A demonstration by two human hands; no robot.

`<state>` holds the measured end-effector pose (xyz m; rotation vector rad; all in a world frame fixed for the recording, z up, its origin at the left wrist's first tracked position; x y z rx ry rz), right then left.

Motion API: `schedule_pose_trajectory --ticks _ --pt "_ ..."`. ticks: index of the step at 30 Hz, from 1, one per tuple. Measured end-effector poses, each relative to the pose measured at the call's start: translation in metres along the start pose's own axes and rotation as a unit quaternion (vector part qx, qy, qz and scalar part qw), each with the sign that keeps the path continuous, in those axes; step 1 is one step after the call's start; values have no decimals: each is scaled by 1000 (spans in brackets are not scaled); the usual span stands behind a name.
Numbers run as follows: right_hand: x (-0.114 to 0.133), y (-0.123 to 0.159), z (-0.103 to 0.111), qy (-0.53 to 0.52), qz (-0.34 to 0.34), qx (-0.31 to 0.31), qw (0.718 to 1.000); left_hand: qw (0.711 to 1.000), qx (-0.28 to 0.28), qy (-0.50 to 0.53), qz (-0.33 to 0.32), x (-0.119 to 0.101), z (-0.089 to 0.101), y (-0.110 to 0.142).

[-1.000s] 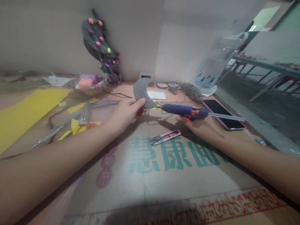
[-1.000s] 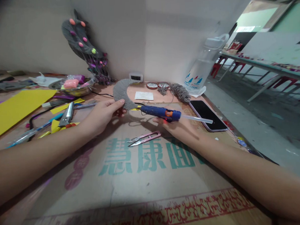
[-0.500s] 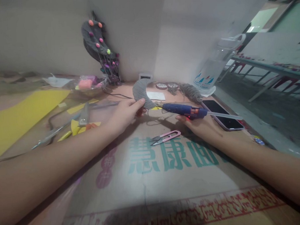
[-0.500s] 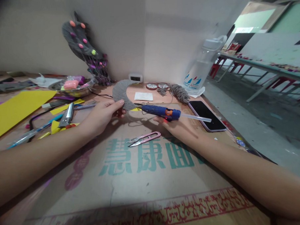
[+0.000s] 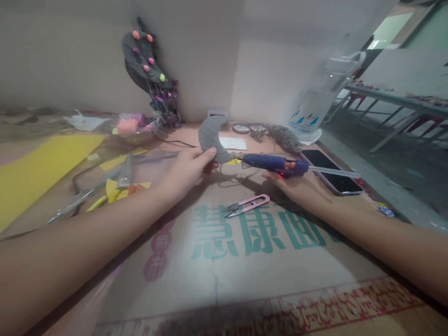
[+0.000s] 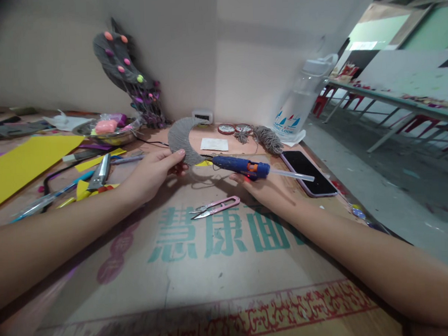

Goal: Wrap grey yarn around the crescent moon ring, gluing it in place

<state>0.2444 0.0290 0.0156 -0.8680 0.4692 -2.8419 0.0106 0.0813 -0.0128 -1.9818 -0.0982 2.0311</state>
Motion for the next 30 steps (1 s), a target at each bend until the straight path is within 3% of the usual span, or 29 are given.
schedule_pose_trajectory --ticks 3,9,14,21,25,30 --pt "-1 0 -3 -29 -23 30 999 1000 0 -9 -3 0 0 0" --pt "-2 0 -4 -10 -49 33 998 999 16 -32 -31 -6 0 1" --pt "-21 -6 2 -12 -97 -8 995 999 14 -24 -37 -8 -1 2" --pt "-25 -21 22 -142 -64 -28 987 999 28 -16 -34 -4 -3 2" --pt "-34 -40 25 -102 -119 -34 987 998 32 -34 -43 -7 -3 3" --pt "-44 -87 10 -26 -139 -37 989 998 27 -40 -30 -2 -1 2"
Point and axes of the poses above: each hand's wrist, its own y-axis away from the middle knuckle, its own z-axis out of the back of the hand, x = y × z, the point moved 6 cm from there along -y, towards the middle knuckle, and after that the axes turned 7 degrees about -z, right-handed, at the moved point
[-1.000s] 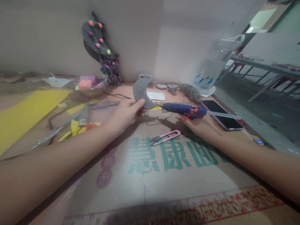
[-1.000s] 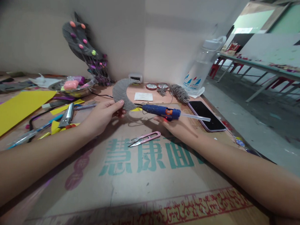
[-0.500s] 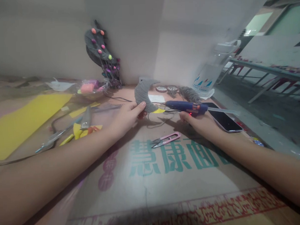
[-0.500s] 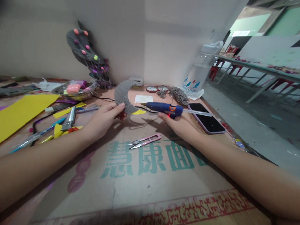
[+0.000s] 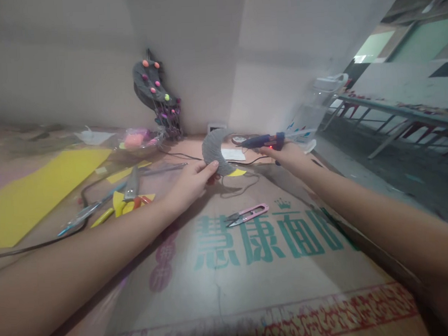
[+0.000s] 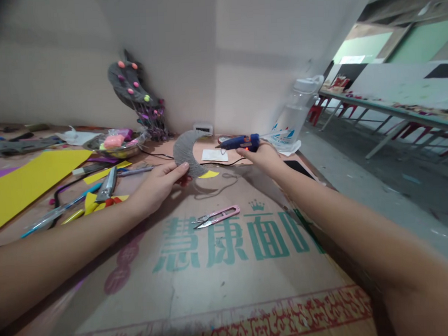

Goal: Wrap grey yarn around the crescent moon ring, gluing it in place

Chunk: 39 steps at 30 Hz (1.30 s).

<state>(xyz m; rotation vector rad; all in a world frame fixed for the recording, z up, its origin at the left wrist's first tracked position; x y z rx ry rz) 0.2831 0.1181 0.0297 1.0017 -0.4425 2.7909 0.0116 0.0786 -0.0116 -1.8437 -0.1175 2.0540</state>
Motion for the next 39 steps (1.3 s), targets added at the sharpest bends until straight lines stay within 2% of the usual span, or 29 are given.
schedule_pose_trajectory --ticks 3,7,10,13,16,19,22,25,29,31,34,39 --pt "4 -24 -21 46 2 32 998 1000 3 -10 -8 1 0 -1" --pt "6 -41 -41 78 10 60 995 1000 4 -13 -13 -1 0 -1" --pt "2 -46 -43 107 25 69 992 1000 4 -11 -4 -1 0 0" --pt "-3 -44 -34 151 47 70 985 1000 -4 -12 -7 -3 0 0" --pt "-1 -29 -20 200 103 44 973 1000 -14 -22 -13 -7 1 0" --pt "11 3 -13 213 173 37 961 1000 -17 -18 -3 -9 0 1" --pt "35 49 -14 175 267 20 947 1000 -20 -15 -6 -10 0 1" --pt "59 91 -29 150 331 57 930 999 -16 -26 -11 -9 0 1" --pt "72 118 -57 79 339 170 922 999 -7 -52 -15 -4 1 -1" --pt "72 121 -61 27 315 197 928 998 -8 -56 -22 -4 2 -2" --pt "69 117 -51 -18 259 172 950 997 -8 -73 -8 -6 2 -1" --pt "70 106 -19 -34 243 67 967 995 -2 -94 20 -9 1 1"
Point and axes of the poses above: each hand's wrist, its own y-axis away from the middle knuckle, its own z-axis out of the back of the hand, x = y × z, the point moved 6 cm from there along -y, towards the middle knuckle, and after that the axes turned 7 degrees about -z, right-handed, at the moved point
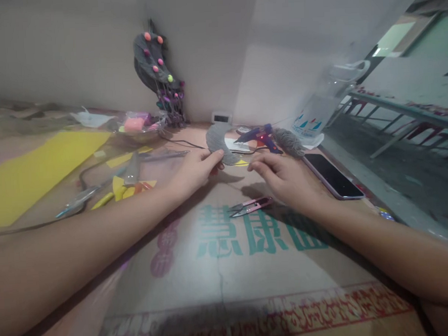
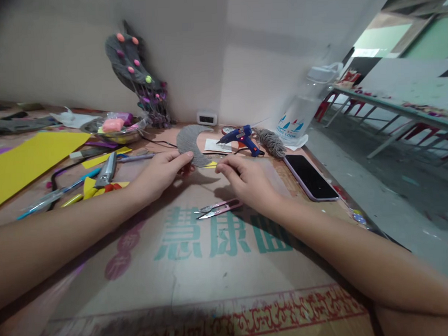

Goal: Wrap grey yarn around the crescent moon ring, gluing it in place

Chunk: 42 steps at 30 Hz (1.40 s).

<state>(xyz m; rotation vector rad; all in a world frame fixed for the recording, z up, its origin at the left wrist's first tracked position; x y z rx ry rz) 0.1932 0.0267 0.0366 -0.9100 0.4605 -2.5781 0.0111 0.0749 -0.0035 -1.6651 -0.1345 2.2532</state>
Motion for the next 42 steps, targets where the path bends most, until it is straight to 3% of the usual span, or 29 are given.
schedule_pose_trajectory --ticks 3,9,29,42 --pt "-15 -5 6 -33 -53 -46 997 1000 3 11 13 2 -1 0" --pt "-36 -10 -8 -90 -117 -30 989 999 9 34 -12 8 -2 -2" --pt "-37 -9 -16 -75 -101 -11 992 999 17 -40 -16 -10 -4 5" --pt "-36 -8 -16 -80 -94 -18 992 999 47 -18 -6 -9 -7 8"
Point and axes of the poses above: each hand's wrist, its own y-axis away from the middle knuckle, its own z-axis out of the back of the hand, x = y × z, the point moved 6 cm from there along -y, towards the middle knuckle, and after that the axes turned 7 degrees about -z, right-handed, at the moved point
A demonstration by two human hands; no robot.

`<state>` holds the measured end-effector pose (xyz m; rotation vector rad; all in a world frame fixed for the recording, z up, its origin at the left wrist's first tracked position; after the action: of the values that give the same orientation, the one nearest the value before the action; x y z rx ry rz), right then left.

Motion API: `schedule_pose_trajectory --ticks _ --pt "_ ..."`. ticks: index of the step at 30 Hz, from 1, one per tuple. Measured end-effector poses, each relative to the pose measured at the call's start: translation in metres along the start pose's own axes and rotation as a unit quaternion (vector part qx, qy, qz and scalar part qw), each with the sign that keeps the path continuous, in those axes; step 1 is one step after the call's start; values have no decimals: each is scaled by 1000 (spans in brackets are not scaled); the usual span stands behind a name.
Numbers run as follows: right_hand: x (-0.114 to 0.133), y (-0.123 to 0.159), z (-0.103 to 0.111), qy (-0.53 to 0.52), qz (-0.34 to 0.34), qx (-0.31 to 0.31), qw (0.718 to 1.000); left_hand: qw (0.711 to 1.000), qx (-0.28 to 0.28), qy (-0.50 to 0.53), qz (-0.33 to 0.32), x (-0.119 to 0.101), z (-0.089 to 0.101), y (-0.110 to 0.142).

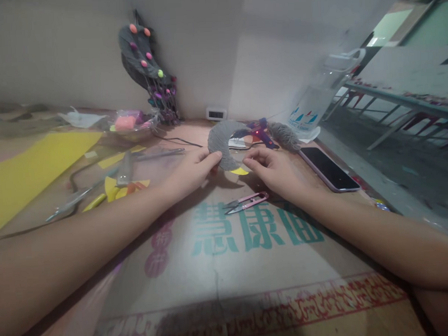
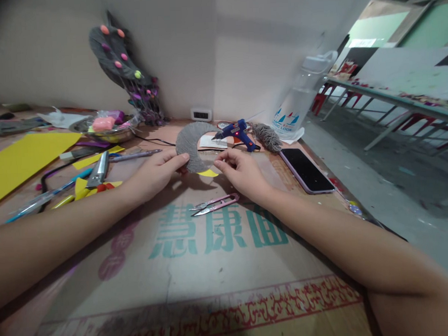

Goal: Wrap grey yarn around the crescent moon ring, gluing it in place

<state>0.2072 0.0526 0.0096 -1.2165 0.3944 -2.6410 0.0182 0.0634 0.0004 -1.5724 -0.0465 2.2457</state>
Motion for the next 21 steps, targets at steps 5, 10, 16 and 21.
schedule_pose_trajectory --ticks 5,10,16,21 --pt "-2 -1 1 -4 0 1 1000 998 9 53 9 7 -3 -2" --pt "-4 -3 1 13 16 -2 1000 996 6 76 38 11 -3 -3" --pt "12 10 17 18 147 -93 985 990 -25 133 42 15 0 -7" --pt "25 17 4 105 235 -5 966 986 -23 159 47 16 0 -8"
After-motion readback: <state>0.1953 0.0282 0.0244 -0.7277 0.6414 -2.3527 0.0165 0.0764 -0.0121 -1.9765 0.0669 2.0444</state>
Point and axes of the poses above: each hand's wrist, its own y-axis away from the middle knuckle, its own z-axis out of the back of the hand, x = y × z, the point moved 6 cm from there along -y, towards the middle knuckle, and after that the axes turned 7 degrees about -z, right-handed, at the moved point
